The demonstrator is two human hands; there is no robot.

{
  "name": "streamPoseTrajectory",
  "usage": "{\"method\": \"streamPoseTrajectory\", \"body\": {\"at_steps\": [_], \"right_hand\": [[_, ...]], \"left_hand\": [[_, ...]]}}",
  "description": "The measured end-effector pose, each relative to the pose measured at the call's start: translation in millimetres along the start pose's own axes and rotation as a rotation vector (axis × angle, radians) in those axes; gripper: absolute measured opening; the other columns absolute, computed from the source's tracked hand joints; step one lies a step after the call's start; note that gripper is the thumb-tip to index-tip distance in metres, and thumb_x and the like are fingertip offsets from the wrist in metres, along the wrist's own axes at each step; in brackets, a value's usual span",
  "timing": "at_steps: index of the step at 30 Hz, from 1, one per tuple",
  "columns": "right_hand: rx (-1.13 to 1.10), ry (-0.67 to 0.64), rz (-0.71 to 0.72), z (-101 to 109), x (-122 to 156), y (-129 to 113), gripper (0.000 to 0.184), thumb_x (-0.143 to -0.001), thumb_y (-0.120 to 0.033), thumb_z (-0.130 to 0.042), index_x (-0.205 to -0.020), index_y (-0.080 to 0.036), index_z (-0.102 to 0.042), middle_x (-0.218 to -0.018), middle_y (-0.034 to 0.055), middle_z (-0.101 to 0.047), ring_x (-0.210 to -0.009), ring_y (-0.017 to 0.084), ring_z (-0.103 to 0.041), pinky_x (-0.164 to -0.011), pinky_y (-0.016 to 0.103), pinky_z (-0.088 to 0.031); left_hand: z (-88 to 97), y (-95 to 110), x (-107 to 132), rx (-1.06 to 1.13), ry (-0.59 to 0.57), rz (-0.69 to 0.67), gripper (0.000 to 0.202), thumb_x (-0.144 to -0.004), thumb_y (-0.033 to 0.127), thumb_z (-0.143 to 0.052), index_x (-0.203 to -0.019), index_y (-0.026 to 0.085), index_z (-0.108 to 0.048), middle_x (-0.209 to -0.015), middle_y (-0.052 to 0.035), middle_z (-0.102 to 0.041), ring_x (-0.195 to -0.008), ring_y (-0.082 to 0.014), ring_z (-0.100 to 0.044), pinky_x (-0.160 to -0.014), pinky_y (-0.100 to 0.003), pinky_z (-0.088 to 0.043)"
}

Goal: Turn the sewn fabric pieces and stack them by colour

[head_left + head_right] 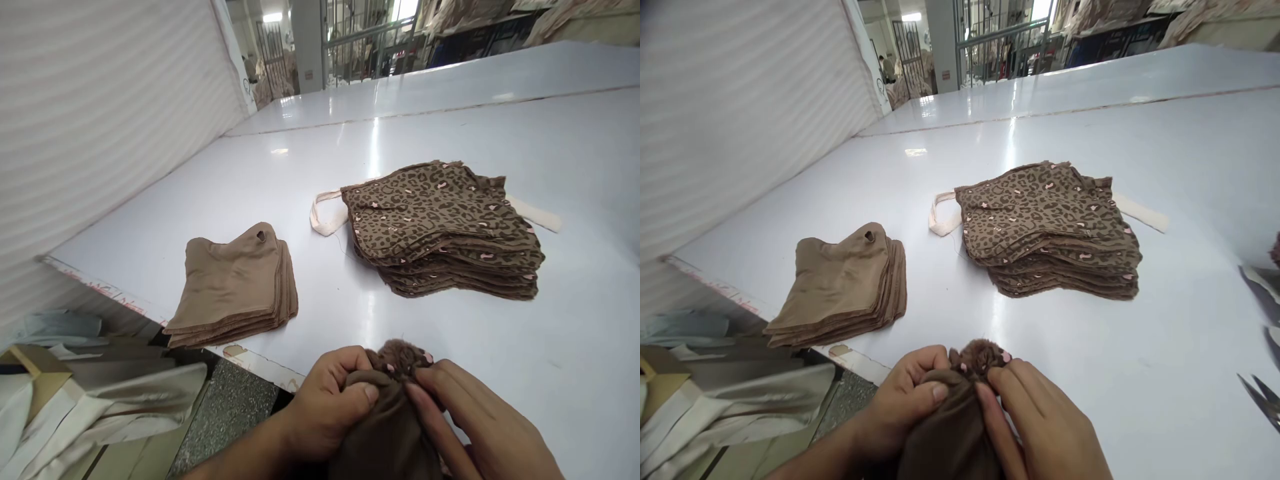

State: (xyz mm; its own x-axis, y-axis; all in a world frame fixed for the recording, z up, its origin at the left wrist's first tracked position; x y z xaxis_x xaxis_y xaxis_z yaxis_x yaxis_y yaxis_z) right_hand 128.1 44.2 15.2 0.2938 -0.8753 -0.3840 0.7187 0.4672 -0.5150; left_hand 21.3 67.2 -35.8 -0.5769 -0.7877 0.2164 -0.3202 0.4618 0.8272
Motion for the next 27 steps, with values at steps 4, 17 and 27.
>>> {"method": "streamPoseTrajectory", "body": {"at_steps": [4,17,27], "right_hand": [[-0.184,-0.149,-0.072,-4.0,-9.2,5.6,0.022,-0.094,-0.022,-0.039,-0.074,-0.023,-0.045,-0.066,-0.0026,-0.054,-0.056,0.011,-0.055,-0.054,0.02,-0.045],[-0.443,-0.32,-0.41,-26.3,-5.4,25.3,0.033,-0.096,-0.039,-0.034,-0.069,-0.023,-0.044,-0.065,-0.0021,-0.051,-0.059,0.014,-0.05,-0.055,0.024,-0.043],[-0.353,-0.206,-0.223,-6.5,-4.4,31.5,0.031,-0.093,-0.031,-0.043,-0.063,-0.022,-0.042,-0.056,-0.0046,-0.048,-0.048,0.009,-0.046,-0.044,0.019,-0.037]], "left_hand": [[7.1,-9.4,-1.2,-0.05,-0.105,0.204,0.05,-0.061,0.055,-0.07,-0.064,0.017,-0.037,-0.056,0.0063,-0.036,-0.047,-0.0049,-0.028,-0.046,-0.018,-0.023],[-55.1,47.3,24.4,-1.827,0.196,-0.887,0.024,-0.09,0.016,-0.036,-0.089,0.01,-0.058,-0.072,-0.0064,-0.057,-0.058,-0.0189,-0.045,-0.047,-0.032,-0.034],[-33.2,60.4,22.1,-1.486,-0.348,-0.75,0.023,-0.092,0.016,-0.034,-0.084,0.012,-0.055,-0.065,-0.0036,-0.053,-0.059,-0.014,-0.044,-0.055,-0.026,-0.038]]}}
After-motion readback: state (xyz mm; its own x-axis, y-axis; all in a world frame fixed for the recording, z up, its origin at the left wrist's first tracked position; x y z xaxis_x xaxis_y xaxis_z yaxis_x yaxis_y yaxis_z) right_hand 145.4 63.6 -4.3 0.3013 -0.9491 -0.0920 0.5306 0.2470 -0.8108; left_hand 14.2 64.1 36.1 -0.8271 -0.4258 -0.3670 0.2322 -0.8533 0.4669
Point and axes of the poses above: each hand's wrist, its own x-axis away from the middle knuckle, its own z-axis out of the back of the hand, y = z × x, the point moved 8 cm from there along -x, towards the middle knuckle
